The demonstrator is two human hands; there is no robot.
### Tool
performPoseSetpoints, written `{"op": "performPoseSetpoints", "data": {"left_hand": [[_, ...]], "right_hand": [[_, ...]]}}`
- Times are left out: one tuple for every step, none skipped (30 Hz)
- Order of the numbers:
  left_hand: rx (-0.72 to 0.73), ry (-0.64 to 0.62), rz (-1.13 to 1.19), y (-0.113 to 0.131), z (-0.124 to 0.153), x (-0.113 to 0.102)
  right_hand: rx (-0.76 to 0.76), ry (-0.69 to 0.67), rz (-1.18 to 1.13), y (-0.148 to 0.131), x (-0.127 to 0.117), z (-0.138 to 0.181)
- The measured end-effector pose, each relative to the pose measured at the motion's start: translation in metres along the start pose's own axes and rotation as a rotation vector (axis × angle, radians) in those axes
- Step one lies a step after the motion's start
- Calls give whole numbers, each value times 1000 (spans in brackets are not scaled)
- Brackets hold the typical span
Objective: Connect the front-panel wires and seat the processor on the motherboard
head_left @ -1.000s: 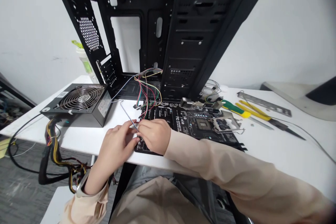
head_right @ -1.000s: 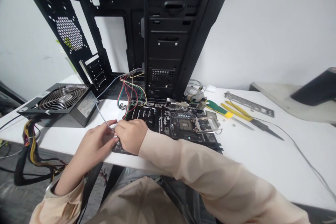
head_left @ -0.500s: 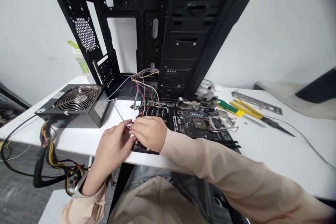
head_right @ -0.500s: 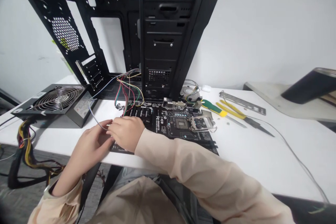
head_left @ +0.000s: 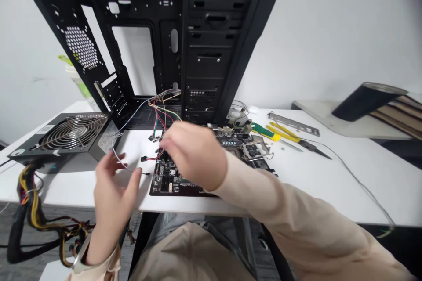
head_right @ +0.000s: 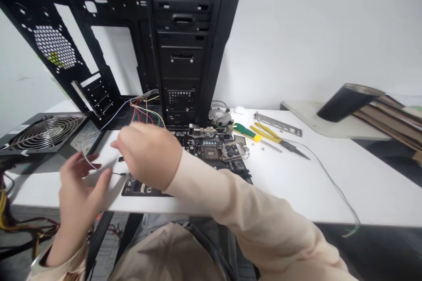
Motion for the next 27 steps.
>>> {"op": "performPoseSetpoints", "data": {"left_hand": [[1,95,35,1,3,-8],[15,182,59,4,6,-15],[34,256,67,7,9,-21],[53,303,61,12,11,-24],[83,350,53,18,13,-27],[119,384,52,26,13,-29],[178,406,70,37,13,-30],[275,463,116,52,15,-34],[374,477,175,68,15,-35],[499,468,230,88,17,-35],[636,405,268,109,20,-31],[738,272,270,130,22,-22],[848,129,211,152,27,-10],[944,21,152,169,34,1],[1046,-82,78,184,45,13],[1108,-143,21,194,53,23],[1162,-200,-30,201,62,33],[1216,-245,-72,205,70,43],[1264,-284,-103,206,78,53],[1309,-320,-126,206,86,61],[1348,-348,-139,204,92,69],[1371,-360,-144,201,97,75],[1373,-361,-152,198,99,79],[1362,-342,-150,195,99,82],[1345,-345,-176,192,98,86],[1332,-350,-201,188,97,90],[1323,-337,-207,186,96,91]], "right_hand": [[-7,54,27,-5,-23,-3],[-20,132,47,-9,-48,-5],[-15,200,67,-11,-71,-4],[-9,251,91,-11,-92,-1],[-3,308,129,-10,-111,3],[-27,365,172,-9,-128,8],[-35,411,217,-5,-142,15],[-7,445,260,4,-153,21],[38,481,301,16,-162,28],[94,526,326,31,-170,36],[119,577,344,45,-177,44],[144,605,349,60,-181,52],[143,622,347,76,-183,59],[145,645,338,92,-185,68],[189,642,336,111,-185,76],[243,642,331,131,-184,85],[302,630,314,150,-183,95],[374,617,290,170,-182,105],[447,590,263,188,-180,115],[527,519,233,205,-175,123],[593,434,219,219,-169,131],[641,346,218,230,-164,137],[672,264,224,237,-159,143],[684,200,232,241,-155,148],[681,145,239,243,-151,151],[670,93,245,243,-147,153],[659,40,254,243,-142,154]]}}
Point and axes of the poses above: each hand's wrist, its own z-axis away from the middle knuckle, its own x-axis out of the palm, y = z × x, the point moved 8 cm from there along -z, towards the middle knuckle, and after that the axes turned 10 degrees about -z, right-handed, at the moved point
